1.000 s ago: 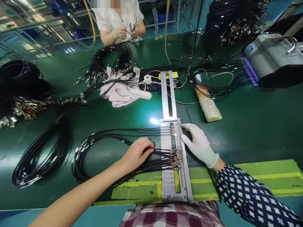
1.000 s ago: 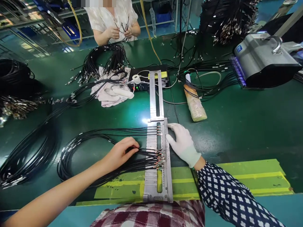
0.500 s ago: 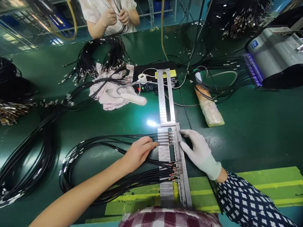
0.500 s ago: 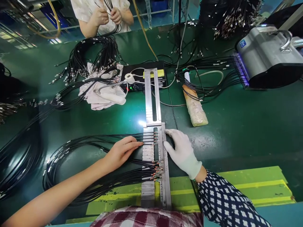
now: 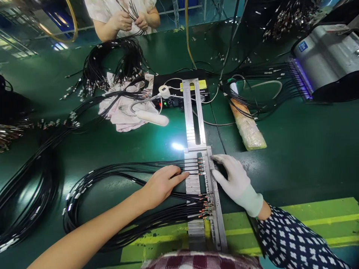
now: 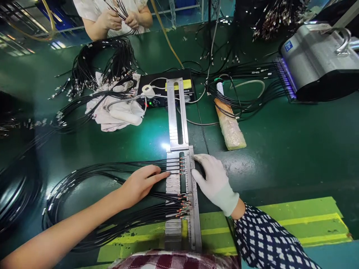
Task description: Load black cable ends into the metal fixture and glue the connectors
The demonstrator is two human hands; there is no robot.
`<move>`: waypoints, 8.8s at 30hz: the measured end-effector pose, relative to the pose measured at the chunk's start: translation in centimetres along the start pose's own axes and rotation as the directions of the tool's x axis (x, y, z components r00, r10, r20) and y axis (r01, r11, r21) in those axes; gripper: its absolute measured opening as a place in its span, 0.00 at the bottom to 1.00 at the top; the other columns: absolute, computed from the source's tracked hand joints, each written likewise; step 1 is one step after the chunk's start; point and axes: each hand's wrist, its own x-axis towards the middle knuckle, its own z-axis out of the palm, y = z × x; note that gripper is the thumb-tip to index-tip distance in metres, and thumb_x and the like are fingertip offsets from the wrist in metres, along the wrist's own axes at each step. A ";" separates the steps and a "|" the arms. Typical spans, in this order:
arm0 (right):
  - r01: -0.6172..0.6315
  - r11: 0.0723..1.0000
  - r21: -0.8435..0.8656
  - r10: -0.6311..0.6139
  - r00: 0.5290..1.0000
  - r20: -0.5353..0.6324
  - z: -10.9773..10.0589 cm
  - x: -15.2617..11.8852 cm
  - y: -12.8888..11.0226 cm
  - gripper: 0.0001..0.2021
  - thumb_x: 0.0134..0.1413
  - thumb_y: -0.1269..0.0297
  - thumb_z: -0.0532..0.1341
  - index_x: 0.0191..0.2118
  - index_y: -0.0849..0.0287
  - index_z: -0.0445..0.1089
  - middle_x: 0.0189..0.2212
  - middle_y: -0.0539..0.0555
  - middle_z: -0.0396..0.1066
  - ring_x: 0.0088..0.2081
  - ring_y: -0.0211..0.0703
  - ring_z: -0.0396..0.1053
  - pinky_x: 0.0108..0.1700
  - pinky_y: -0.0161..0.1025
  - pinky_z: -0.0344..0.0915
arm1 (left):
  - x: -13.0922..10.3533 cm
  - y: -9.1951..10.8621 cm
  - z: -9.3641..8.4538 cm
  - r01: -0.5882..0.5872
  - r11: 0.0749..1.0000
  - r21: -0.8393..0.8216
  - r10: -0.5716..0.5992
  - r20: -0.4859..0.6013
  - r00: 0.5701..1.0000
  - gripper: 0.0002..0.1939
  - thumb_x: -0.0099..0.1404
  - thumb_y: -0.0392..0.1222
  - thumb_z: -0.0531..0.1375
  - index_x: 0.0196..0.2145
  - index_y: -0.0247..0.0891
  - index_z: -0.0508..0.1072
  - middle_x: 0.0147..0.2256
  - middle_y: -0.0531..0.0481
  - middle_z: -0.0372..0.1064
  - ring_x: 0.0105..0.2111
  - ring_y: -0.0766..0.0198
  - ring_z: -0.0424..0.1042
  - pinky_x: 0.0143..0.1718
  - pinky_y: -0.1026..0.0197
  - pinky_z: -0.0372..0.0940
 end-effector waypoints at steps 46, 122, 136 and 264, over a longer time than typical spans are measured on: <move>0.053 0.998 -0.019 -0.052 0.998 0.024 -0.1 -1.4 -0.1 0.15 0.65 0.60 0.56 0.55 0.54 0.65 0.53 0.57 0.70 0.55 0.54 0.66 0.56 0.53 0.63 | 0.6 1.2 1.1 0.079 0.964 -0.254 -0.090 -0.031 0.995 0.14 0.73 0.32 0.52 0.52 0.37 0.71 0.39 0.45 0.69 0.38 0.63 0.69 0.39 0.62 0.66; 0.066 0.998 -0.024 -0.065 0.997 0.042 -0.5 -1.8 -0.4 0.13 0.65 0.61 0.56 0.52 0.54 0.68 0.50 0.58 0.71 0.52 0.54 0.69 0.53 0.54 0.66 | -1.1 3.1 1.9 0.061 0.987 0.150 -0.026 -0.223 0.974 0.11 0.70 0.30 0.54 0.49 0.34 0.68 0.38 0.43 0.72 0.38 0.58 0.69 0.40 0.55 0.67; 0.063 0.998 -0.022 -0.062 0.997 0.036 -0.4 -1.8 -0.3 0.12 0.65 0.61 0.56 0.52 0.54 0.68 0.50 0.57 0.71 0.52 0.53 0.68 0.53 0.53 0.65 | -1.3 2.6 1.6 -0.065 0.983 0.170 0.083 -0.105 0.991 0.15 0.73 0.31 0.49 0.51 0.33 0.71 0.40 0.42 0.72 0.41 0.58 0.68 0.44 0.56 0.64; 0.097 0.976 0.197 -0.101 0.995 0.010 -1.9 -4.1 -0.2 0.09 0.68 0.62 0.55 0.47 0.54 0.71 0.43 0.55 0.73 0.48 0.49 0.69 0.53 0.50 0.65 | -4.0 3.8 -0.1 0.041 0.999 -0.020 -0.040 0.030 0.999 0.25 0.71 0.28 0.44 0.61 0.37 0.65 0.34 0.46 0.65 0.34 0.61 0.65 0.36 0.60 0.65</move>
